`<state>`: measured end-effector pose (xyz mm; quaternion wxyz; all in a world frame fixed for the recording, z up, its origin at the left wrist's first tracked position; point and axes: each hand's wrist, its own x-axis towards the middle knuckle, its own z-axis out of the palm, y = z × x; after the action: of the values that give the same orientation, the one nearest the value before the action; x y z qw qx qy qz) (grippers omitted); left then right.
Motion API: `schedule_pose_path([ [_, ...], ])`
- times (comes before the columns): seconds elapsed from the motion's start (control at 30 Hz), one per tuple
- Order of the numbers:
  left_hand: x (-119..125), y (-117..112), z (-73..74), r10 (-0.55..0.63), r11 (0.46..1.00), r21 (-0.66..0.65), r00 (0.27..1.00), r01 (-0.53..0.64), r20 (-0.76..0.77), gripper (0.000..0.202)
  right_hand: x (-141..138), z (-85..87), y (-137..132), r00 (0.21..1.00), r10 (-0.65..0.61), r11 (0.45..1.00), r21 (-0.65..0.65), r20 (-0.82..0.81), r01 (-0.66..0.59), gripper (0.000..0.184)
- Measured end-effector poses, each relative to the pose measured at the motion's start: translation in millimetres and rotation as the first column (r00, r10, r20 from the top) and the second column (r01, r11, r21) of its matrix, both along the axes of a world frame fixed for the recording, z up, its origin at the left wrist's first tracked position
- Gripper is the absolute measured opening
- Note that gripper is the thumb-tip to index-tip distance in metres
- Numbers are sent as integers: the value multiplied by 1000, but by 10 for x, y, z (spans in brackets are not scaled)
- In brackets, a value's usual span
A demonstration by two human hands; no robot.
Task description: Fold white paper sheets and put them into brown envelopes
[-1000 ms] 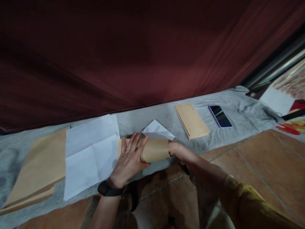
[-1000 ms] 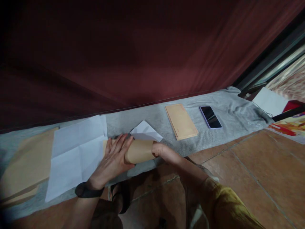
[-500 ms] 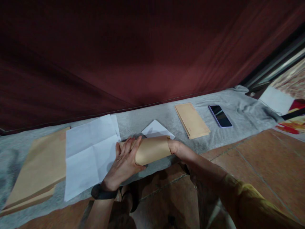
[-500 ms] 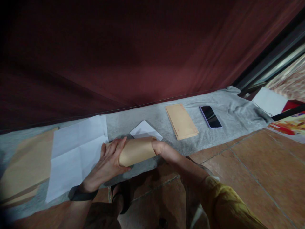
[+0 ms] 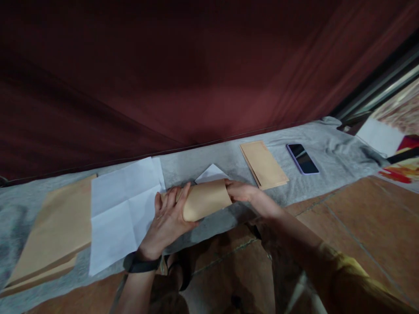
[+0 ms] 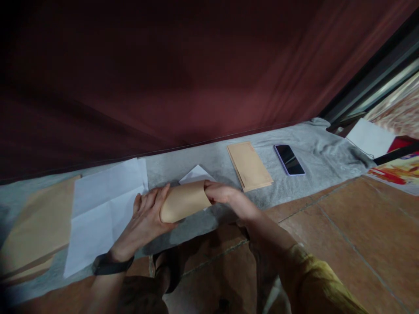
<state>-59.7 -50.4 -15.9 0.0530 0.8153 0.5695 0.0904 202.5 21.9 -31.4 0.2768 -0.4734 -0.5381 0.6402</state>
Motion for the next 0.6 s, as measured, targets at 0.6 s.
schedule_pose_path([
  [0.6, 351, 162, -89, -72, 991, -104, 993, 82, 95, 119, 35, 60, 71, 959, 169, 983, -37, -227, -182, 28],
])
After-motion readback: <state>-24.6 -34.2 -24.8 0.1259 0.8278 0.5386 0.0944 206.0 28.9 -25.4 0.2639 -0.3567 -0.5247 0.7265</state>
